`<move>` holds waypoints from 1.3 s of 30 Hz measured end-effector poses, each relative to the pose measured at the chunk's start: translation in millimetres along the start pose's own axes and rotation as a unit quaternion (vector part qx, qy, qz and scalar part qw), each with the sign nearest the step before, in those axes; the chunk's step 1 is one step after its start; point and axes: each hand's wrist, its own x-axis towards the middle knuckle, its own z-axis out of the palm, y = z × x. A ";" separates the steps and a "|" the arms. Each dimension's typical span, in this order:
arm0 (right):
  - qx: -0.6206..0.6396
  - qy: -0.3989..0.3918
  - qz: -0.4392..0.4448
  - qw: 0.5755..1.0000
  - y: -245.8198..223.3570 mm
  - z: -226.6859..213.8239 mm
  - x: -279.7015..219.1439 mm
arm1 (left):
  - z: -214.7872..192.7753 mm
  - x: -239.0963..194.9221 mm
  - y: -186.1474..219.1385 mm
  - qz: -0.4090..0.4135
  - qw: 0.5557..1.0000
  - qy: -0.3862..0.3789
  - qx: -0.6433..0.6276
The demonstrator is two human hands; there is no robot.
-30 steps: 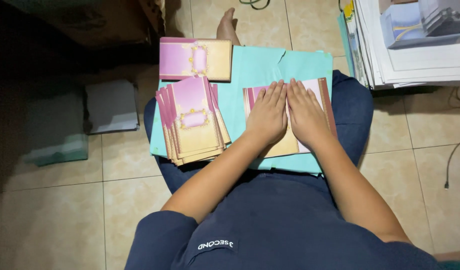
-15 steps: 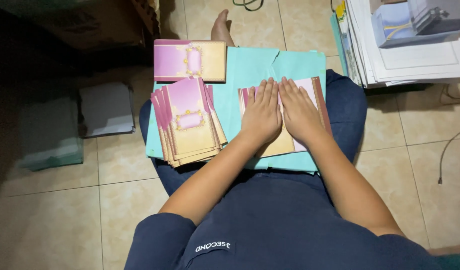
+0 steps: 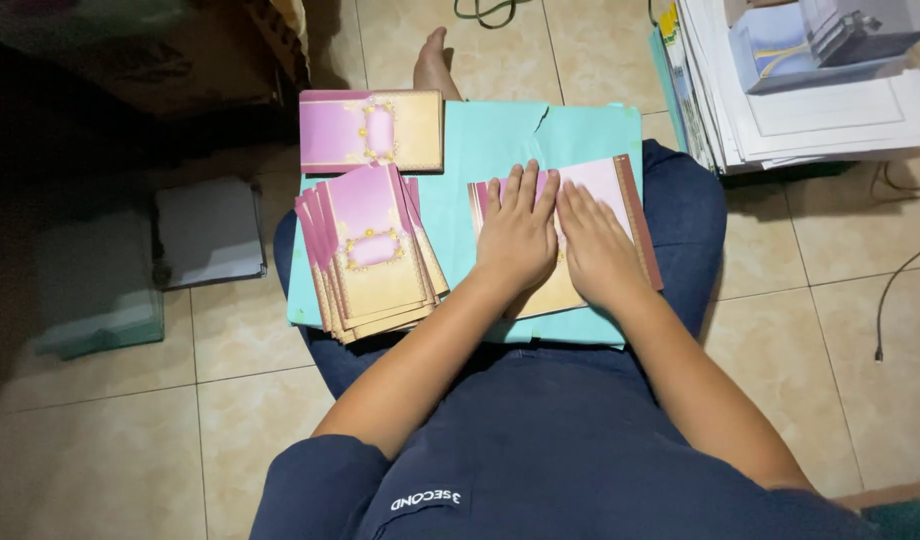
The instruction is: The person is sitting on the floor, picking up individual pink and gold cards from a pile and neatly stacking them on a light blue folder.
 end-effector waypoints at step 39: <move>0.086 -0.037 0.016 0.996 20.6 7.4 37.4 | 38.0 -54.3 -17.3 0.234 0.967 0.100 -0.012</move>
